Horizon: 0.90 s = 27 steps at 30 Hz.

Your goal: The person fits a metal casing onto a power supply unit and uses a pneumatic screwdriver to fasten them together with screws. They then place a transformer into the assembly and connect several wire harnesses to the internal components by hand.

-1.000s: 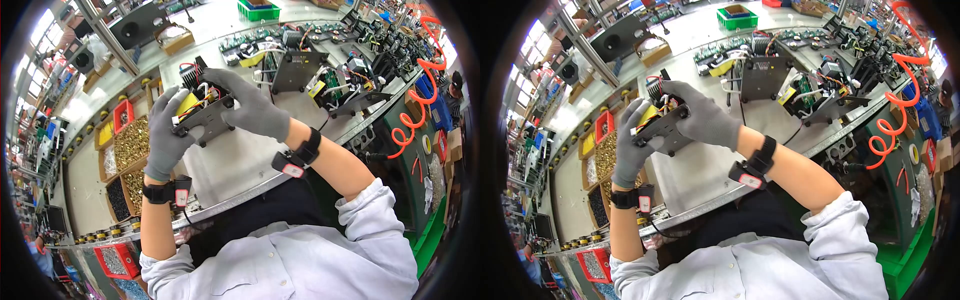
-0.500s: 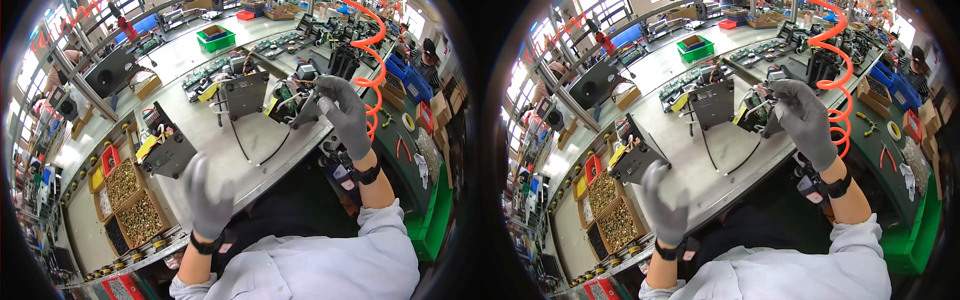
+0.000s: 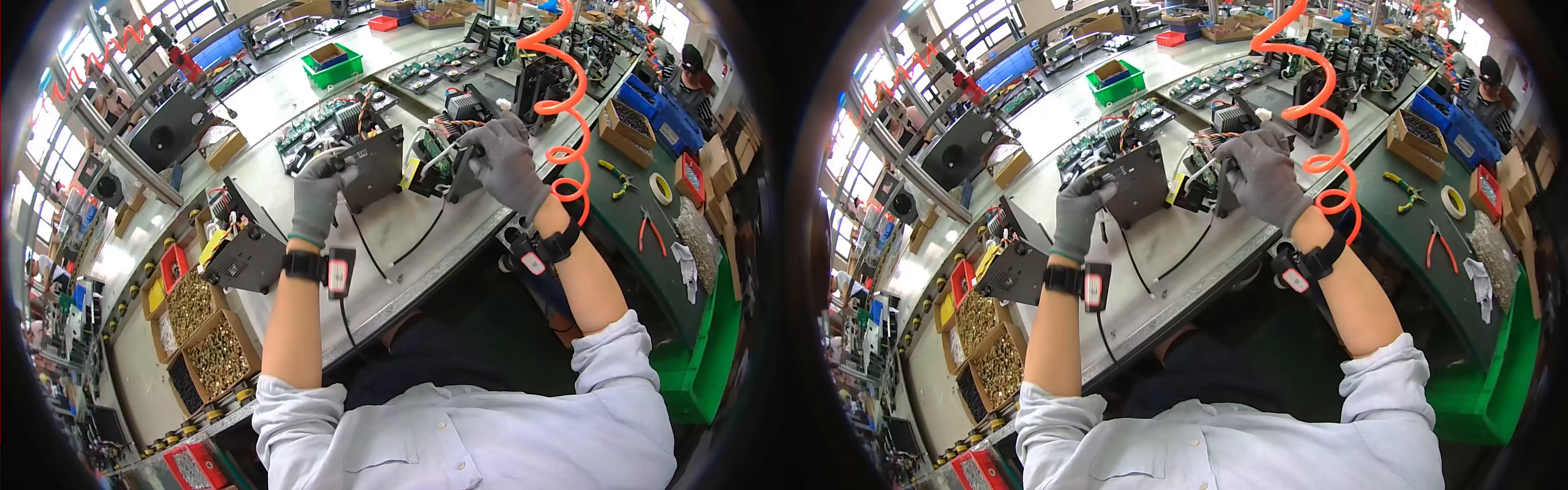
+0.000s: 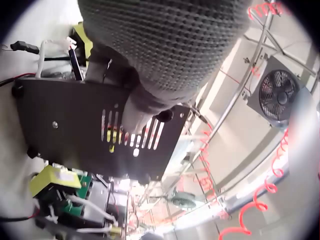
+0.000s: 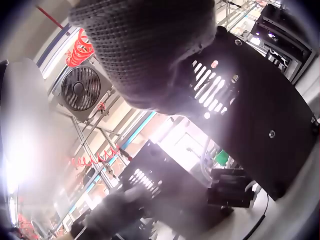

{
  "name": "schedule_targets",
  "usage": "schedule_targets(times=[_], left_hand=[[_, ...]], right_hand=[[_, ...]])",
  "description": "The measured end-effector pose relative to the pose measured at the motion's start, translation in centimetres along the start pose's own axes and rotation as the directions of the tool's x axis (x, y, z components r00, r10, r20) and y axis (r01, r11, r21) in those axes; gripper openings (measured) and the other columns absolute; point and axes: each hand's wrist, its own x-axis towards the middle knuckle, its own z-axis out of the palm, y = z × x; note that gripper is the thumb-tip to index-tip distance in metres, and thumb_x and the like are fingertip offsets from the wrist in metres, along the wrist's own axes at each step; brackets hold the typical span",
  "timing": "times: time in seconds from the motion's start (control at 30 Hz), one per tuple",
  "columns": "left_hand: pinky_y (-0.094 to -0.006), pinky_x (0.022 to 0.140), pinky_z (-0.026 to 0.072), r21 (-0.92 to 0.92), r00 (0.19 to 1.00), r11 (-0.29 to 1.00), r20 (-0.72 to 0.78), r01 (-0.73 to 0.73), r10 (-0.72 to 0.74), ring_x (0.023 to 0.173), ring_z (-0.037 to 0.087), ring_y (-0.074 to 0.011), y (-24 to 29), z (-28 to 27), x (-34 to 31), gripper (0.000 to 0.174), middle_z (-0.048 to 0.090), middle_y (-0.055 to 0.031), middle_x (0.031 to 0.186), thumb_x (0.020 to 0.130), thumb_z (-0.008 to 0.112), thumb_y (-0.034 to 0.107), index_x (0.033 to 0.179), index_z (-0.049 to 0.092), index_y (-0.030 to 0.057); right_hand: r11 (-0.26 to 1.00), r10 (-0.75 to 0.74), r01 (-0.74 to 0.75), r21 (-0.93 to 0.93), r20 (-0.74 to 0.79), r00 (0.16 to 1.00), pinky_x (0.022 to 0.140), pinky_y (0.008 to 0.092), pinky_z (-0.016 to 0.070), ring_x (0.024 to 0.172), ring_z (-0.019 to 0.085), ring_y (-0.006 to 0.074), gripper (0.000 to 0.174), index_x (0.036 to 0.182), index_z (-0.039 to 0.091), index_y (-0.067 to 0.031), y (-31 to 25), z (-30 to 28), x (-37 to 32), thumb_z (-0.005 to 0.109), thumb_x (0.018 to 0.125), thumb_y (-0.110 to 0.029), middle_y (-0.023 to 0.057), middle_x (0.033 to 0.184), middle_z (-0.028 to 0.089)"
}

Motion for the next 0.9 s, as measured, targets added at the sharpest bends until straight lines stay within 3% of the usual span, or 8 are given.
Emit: schedule_targets(times=[0.3, 0.43, 0.57, 0.63, 0.67, 0.73, 0.83, 0.9], left_hand=[[-0.0203, 0.069, 0.0470, -0.080, 0.989, 0.992, -0.102, 0.098, -0.106, 0.077, 0.056, -0.0051, 5.9, 4.1, -15.3, 0.025, 0.062, 0.0024, 0.085, 0.079, 0.074, -0.003, 0.104, 0.070, 0.0029], [-0.0250, 0.082, 0.0489, 0.156, 0.994, 0.985, -0.068, -0.077, 0.089, 0.092, 0.060, -0.0089, 4.3, 6.3, -17.3, 0.034, 0.066, -0.0029, 0.098, 0.083, 0.071, -0.002, 0.116, 0.063, 0.0002], [-0.0309, 0.094, 0.0455, 0.363, 0.910, 0.909, -0.272, -0.205, 0.314, 0.110, 0.057, -0.0188, 3.1, 5.5, -19.6, 0.053, 0.056, -0.0113, 0.126, 0.082, 0.066, -0.002, 0.132, 0.050, -0.0021], [-0.0316, 0.089, 0.0482, 0.299, 0.926, 0.954, -0.365, 0.024, 0.092, 0.104, 0.059, -0.0182, 1.7, 4.0, -21.6, 0.046, 0.056, -0.0118, 0.123, 0.083, 0.064, 0.004, 0.127, 0.052, -0.0035], [-0.0311, 0.086, 0.0492, 0.148, 0.935, 0.974, -0.337, 0.170, -0.112, 0.100, 0.060, -0.0180, 1.8, 3.1, -21.8, 0.042, 0.057, -0.0114, 0.120, 0.083, 0.064, 0.005, 0.124, 0.055, -0.0017], [-0.0306, 0.082, 0.0502, -0.009, 0.908, 0.947, -0.279, 0.322, -0.312, 0.095, 0.061, -0.0177, 2.5, 2.3, -21.8, 0.038, 0.059, -0.0110, 0.118, 0.084, 0.064, 0.007, 0.121, 0.057, 0.0001], [-0.0325, 0.077, 0.0512, 0.469, 0.919, 0.824, 0.061, 0.318, -0.389, 0.088, 0.063, -0.0212, 2.9, 2.5, -22.0, 0.038, 0.062, -0.0098, 0.113, 0.081, 0.065, 0.008, 0.119, 0.060, 0.0051], [-0.0364, 0.075, 0.0507, 0.797, 0.966, 0.576, 0.254, -0.182, -0.045, 0.088, 0.062, -0.0248, 2.1, 4.0, -22.3, 0.037, 0.061, -0.0099, 0.110, 0.076, 0.066, 0.010, 0.113, 0.065, 0.0075]], right_hand=[[0.996, -0.009, 0.005, 0.084, 0.046, 0.999, 0.103, 0.0424, 0.0383, 0.095, 0.057, 0.0280, 0.026, 0.098, 0.066, -0.0114, 0.3, -0.3, 1.0, 0.066, 0.073, -0.004, 0.0069, 0.092, 0.064], [0.754, 0.353, -0.368, 0.544, 0.137, 0.926, 0.092, 0.0300, 0.0470, 0.106, 0.060, 0.0182, 0.028, 0.106, 0.065, -0.0018, -2.6, -1.7, 2.1, 0.060, 0.078, 0.002, 0.0081, 0.103, 0.066], [0.752, 0.221, -0.284, 0.595, 0.179, 0.959, 0.084, 0.0300, 0.0499, 0.095, 0.062, 0.0169, 0.023, 0.104, 0.065, -0.0001, -10.6, -6.7, 4.8, 0.057, 0.082, 0.002, 0.0073, 0.102, 0.066], [0.766, -0.010, -0.165, 0.621, 0.269, 0.963, 0.076, 0.0318, 0.0511, 0.082, 0.064, 0.0192, 0.022, 0.103, 0.065, 0.0008, -12.5, -6.8, 5.6, 0.056, 0.083, 0.001, 0.0092, 0.096, 0.066], [0.797, -0.234, 0.058, 0.601, 0.219, 0.947, 0.071, 0.0327, 0.0512, 0.076, 0.063, 0.0205, 0.021, 0.103, 0.065, 0.0011, -12.9, -6.3, 6.2, 0.056, 0.084, 0.000, 0.0103, 0.092, 0.066], [0.810, -0.286, 0.000, 0.587, 0.395, 0.873, 0.065, 0.0359, 0.0497, 0.071, 0.062, 0.0290, 0.014, 0.094, 0.065, -0.0013, -14.7, -5.2, 6.5, 0.058, 0.089, -0.013, 0.0146, 0.082, 0.064], [0.906, -0.276, 0.023, 0.422, 0.552, 0.787, 0.062, 0.0373, 0.0490, 0.069, 0.061, 0.0322, 0.019, 0.087, 0.064, -0.0033, -15.2, -4.1, 5.8, 0.058, 0.091, -0.021, 0.0149, 0.076, 0.062], [0.944, -0.254, 0.055, 0.326, 0.608, 0.753, 0.061, 0.0376, 0.0488, 0.068, 0.061, 0.0332, 0.023, 0.083, 0.063, -0.0039, -15.2, -4.0, 5.6, 0.058, 0.092, -0.025, 0.0147, 0.073, 0.061]])
